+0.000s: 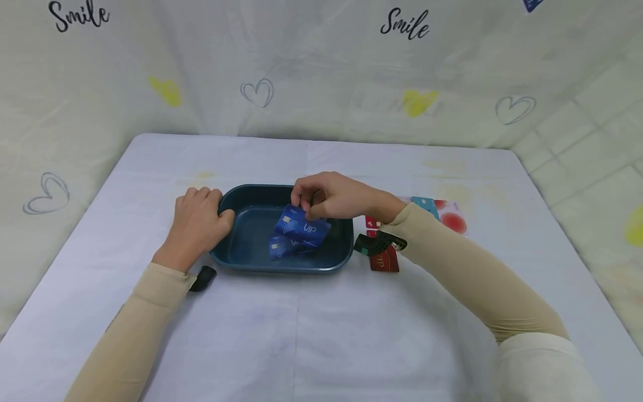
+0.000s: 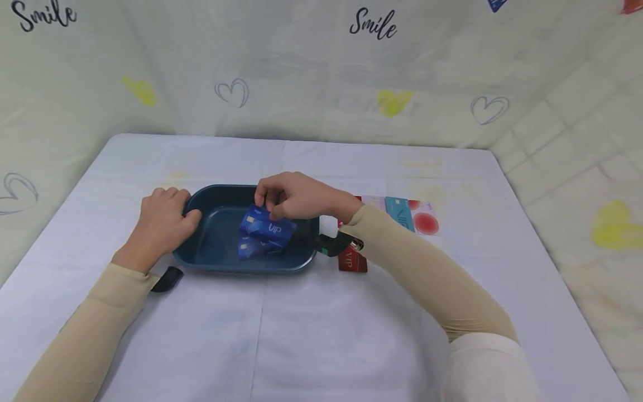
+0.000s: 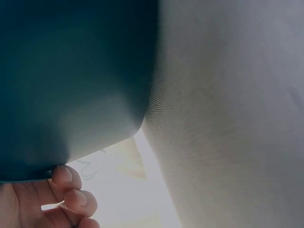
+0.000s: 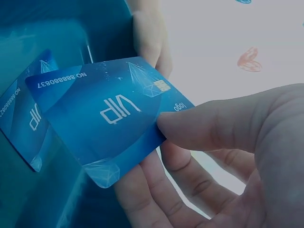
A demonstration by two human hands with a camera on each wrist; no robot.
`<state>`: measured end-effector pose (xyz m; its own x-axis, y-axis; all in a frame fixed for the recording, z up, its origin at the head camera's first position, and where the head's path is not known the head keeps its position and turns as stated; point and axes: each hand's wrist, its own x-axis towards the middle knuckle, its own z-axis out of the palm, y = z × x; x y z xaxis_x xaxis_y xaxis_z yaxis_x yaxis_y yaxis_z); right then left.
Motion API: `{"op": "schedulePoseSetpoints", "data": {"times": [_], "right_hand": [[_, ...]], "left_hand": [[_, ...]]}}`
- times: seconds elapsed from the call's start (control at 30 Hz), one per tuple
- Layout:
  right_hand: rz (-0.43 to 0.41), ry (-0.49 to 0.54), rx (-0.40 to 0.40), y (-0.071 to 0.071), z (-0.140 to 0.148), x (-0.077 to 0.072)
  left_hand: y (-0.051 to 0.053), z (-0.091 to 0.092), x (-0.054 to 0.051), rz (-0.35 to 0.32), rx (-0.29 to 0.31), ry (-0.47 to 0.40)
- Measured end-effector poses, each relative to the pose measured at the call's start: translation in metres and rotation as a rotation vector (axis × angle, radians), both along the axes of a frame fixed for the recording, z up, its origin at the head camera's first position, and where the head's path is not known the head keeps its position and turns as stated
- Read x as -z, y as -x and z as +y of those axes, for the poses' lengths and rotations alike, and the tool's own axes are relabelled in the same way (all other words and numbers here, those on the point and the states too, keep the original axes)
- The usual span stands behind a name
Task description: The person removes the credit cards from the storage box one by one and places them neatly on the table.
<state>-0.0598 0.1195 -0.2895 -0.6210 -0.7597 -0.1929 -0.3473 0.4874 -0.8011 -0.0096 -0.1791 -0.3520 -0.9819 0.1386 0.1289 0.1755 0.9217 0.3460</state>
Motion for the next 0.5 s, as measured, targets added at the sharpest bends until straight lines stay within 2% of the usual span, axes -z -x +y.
{"op": "schedulePoseSetpoints", "data": {"times": [0.5], "right_hand": [[-0.036, 0.04, 0.078, -0.007, 0.013, -0.003]], "left_hand": [[0.0, 0.0, 0.0, 0.002, -0.001, 0.0]]}}
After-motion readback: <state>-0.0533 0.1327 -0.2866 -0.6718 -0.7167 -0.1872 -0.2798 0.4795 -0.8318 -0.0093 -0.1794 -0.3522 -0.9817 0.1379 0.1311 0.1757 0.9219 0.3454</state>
